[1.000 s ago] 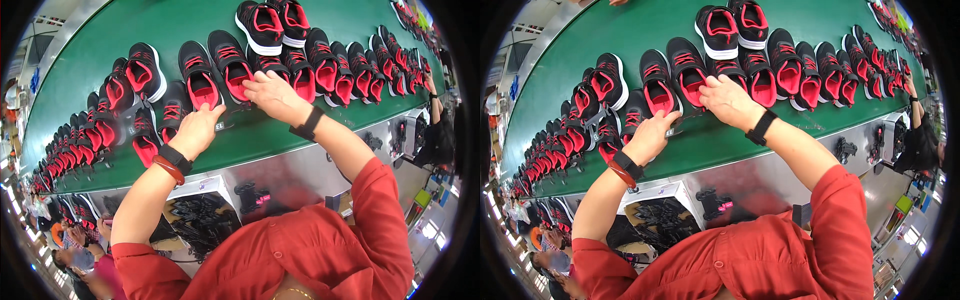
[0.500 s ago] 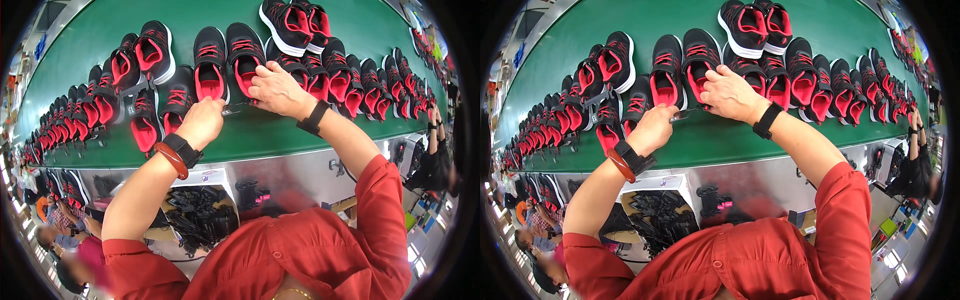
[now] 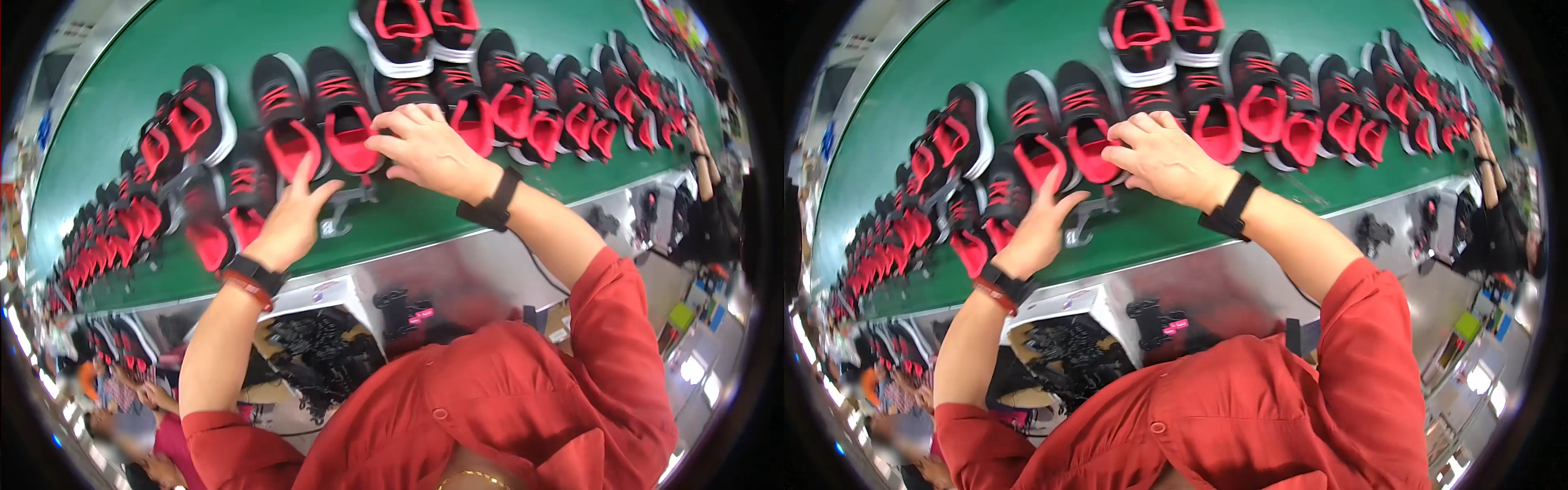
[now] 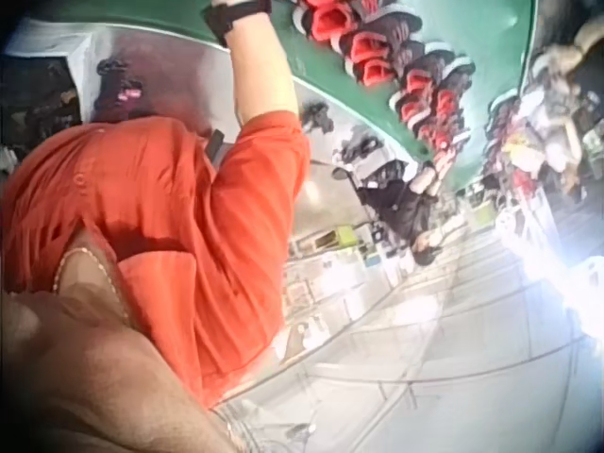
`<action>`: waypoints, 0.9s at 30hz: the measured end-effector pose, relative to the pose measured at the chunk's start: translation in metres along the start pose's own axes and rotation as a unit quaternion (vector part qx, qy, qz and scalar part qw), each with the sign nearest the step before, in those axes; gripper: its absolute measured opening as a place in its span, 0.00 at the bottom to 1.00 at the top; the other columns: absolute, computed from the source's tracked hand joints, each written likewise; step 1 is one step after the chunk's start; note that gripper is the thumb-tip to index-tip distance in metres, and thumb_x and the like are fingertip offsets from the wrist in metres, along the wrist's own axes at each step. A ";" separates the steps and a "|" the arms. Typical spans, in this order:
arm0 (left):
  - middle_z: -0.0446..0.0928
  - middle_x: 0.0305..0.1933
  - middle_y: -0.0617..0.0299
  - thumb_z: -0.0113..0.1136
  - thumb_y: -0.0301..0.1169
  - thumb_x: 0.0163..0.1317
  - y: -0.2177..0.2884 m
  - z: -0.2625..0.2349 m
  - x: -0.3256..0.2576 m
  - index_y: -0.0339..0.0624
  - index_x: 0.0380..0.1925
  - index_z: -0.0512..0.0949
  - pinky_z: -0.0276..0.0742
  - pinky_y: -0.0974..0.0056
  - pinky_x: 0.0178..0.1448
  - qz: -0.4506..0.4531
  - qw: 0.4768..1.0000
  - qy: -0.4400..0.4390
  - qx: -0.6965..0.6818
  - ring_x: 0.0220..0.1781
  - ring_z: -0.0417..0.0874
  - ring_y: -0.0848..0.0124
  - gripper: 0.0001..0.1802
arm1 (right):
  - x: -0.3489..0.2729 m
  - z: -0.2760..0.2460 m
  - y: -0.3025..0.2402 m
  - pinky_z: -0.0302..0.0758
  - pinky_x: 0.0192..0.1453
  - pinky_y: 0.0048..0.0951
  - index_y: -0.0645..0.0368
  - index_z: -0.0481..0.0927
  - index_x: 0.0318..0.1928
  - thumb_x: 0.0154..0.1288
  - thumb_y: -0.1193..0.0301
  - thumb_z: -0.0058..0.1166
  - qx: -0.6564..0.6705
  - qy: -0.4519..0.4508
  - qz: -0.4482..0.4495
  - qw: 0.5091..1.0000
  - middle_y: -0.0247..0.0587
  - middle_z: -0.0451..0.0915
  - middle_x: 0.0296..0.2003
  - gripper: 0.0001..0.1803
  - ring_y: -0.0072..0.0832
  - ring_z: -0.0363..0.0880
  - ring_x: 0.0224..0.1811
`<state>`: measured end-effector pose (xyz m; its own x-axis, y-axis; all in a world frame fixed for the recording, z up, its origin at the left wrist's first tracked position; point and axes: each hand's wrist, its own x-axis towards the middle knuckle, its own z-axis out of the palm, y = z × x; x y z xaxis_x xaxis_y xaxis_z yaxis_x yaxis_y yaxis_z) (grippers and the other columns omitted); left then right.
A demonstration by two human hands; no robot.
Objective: Attaching plastic tags or labels to manufactured shoes on a conveyor belt in a factory setting.
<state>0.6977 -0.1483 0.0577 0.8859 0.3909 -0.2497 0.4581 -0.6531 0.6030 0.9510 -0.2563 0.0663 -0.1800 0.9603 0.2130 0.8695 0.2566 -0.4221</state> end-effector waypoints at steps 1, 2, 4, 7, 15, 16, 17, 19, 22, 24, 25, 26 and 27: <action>0.58 0.69 0.34 0.49 0.12 0.47 0.003 -0.002 -0.003 0.45 0.54 0.76 0.75 0.50 0.55 0.017 0.999 -0.006 0.048 0.53 0.77 0.42 0.31 | -0.015 -0.013 0.002 0.65 0.54 0.40 0.49 0.79 0.45 0.50 0.69 0.68 0.006 0.031 0.044 0.999 0.31 0.77 0.41 0.19 0.34 0.71 0.49; 0.62 0.68 0.41 0.49 0.11 0.47 0.017 -0.014 -0.002 0.44 0.54 0.76 0.75 0.53 0.55 -0.036 0.993 -0.032 0.105 0.54 0.77 0.46 0.31 | -0.040 -0.030 0.007 0.64 0.52 0.40 0.50 0.79 0.43 0.50 0.69 0.68 0.005 0.061 0.097 0.993 0.31 0.77 0.40 0.18 0.35 0.71 0.47; 0.69 0.63 0.48 0.51 0.11 0.46 0.021 -0.031 -0.007 0.42 0.53 0.77 0.76 0.56 0.54 -0.027 0.976 0.009 0.218 0.53 0.78 0.51 0.31 | -0.098 -0.054 0.018 0.63 0.45 0.37 0.51 0.78 0.38 0.51 0.70 0.67 -0.004 0.082 0.226 0.971 0.32 0.77 0.35 0.14 0.35 0.72 0.40; 0.75 0.55 0.49 0.56 0.14 0.47 0.048 -0.026 0.006 0.40 0.50 0.79 0.78 0.55 0.50 0.081 0.974 0.074 0.199 0.48 0.80 0.54 0.26 | -0.203 -0.075 0.020 0.65 0.43 0.36 0.53 0.78 0.35 0.54 0.71 0.65 0.041 -0.008 0.373 0.927 0.34 0.77 0.31 0.09 0.34 0.75 0.35; 0.74 0.47 0.46 0.55 0.17 0.55 0.073 0.043 0.070 0.34 0.50 0.70 0.77 0.50 0.45 0.030 0.989 -0.054 0.136 0.45 0.79 0.45 0.20 | -0.311 -0.065 -0.021 0.72 0.48 0.41 0.58 0.77 0.39 0.47 0.68 0.71 0.056 -0.086 0.541 0.835 0.43 0.76 0.36 0.19 0.44 0.76 0.42; 0.73 0.42 0.45 0.54 0.15 0.54 0.076 0.048 0.072 0.34 0.43 0.70 0.76 0.49 0.44 0.052 0.994 -0.015 0.095 0.43 0.78 0.44 0.15 | -0.315 -0.059 -0.019 0.72 0.47 0.41 0.58 0.77 0.37 0.46 0.68 0.71 0.043 -0.087 0.534 0.840 0.43 0.76 0.35 0.18 0.44 0.75 0.42; 0.73 0.42 0.45 0.54 0.15 0.54 0.077 0.047 0.071 0.34 0.43 0.71 0.76 0.49 0.45 0.037 0.995 -0.018 0.086 0.43 0.78 0.44 0.15 | -0.318 -0.055 -0.018 0.71 0.46 0.41 0.57 0.77 0.35 0.46 0.69 0.71 0.029 -0.089 0.526 0.846 0.43 0.75 0.35 0.17 0.44 0.75 0.41; 0.74 0.43 0.46 0.53 0.14 0.54 0.081 0.048 0.066 0.34 0.43 0.71 0.76 0.49 0.45 0.007 0.997 -0.024 0.069 0.44 0.78 0.43 0.16 | -0.323 -0.053 -0.017 0.71 0.44 0.41 0.57 0.74 0.30 0.45 0.70 0.71 0.033 -0.068 0.500 0.863 0.42 0.73 0.32 0.16 0.44 0.73 0.39; 0.75 0.49 0.49 0.55 0.15 0.55 0.074 0.048 0.063 0.36 0.46 0.72 0.77 0.53 0.50 0.030 0.998 -0.012 0.047 0.49 0.79 0.46 0.17 | -0.317 -0.055 -0.010 0.72 0.44 0.41 0.58 0.73 0.32 0.49 0.73 0.67 0.102 -0.045 0.487 0.866 0.43 0.72 0.31 0.14 0.44 0.72 0.39; 0.75 0.51 0.50 0.56 0.18 0.56 0.075 0.042 0.062 0.38 0.48 0.73 0.78 0.52 0.50 0.039 0.998 0.001 0.047 0.50 0.79 0.47 0.17 | -0.304 -0.057 -0.009 0.74 0.41 0.39 0.60 0.72 0.38 0.60 0.75 0.57 0.224 -0.074 0.504 0.831 0.41 0.73 0.28 0.08 0.39 0.76 0.34; 0.75 0.52 0.52 0.57 0.20 0.57 0.076 0.042 0.062 0.39 0.49 0.73 0.79 0.51 0.50 0.042 0.998 0.006 0.047 0.50 0.80 0.48 0.18 | -0.282 -0.055 -0.013 0.75 0.39 0.37 0.60 0.72 0.39 0.63 0.74 0.54 0.308 -0.066 0.501 0.806 0.41 0.75 0.27 0.07 0.37 0.77 0.32; 0.75 0.52 0.52 0.57 0.20 0.57 0.075 0.041 0.062 0.40 0.48 0.73 0.79 0.52 0.50 0.036 0.998 0.002 0.044 0.49 0.80 0.48 0.17 | -0.256 -0.059 -0.016 0.76 0.38 0.36 0.61 0.71 0.41 0.66 0.73 0.51 0.385 -0.061 0.495 0.776 0.40 0.76 0.27 0.06 0.34 0.78 0.30; 0.75 0.52 0.52 0.57 0.20 0.57 0.072 0.040 0.060 0.40 0.48 0.73 0.79 0.52 0.50 0.034 0.999 0.000 0.039 0.49 0.80 0.48 0.17 | -0.233 -0.056 -0.022 0.77 0.36 0.35 0.61 0.71 0.43 0.69 0.72 0.49 0.456 -0.056 0.488 0.742 0.39 0.77 0.26 0.07 0.32 0.80 0.29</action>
<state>0.7866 -0.1978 0.0555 0.9153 0.3434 -0.2105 0.4009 -0.7269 0.5575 0.9998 -0.4915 0.0755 0.2489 0.7265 -0.6405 -0.0536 -0.6500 -0.7581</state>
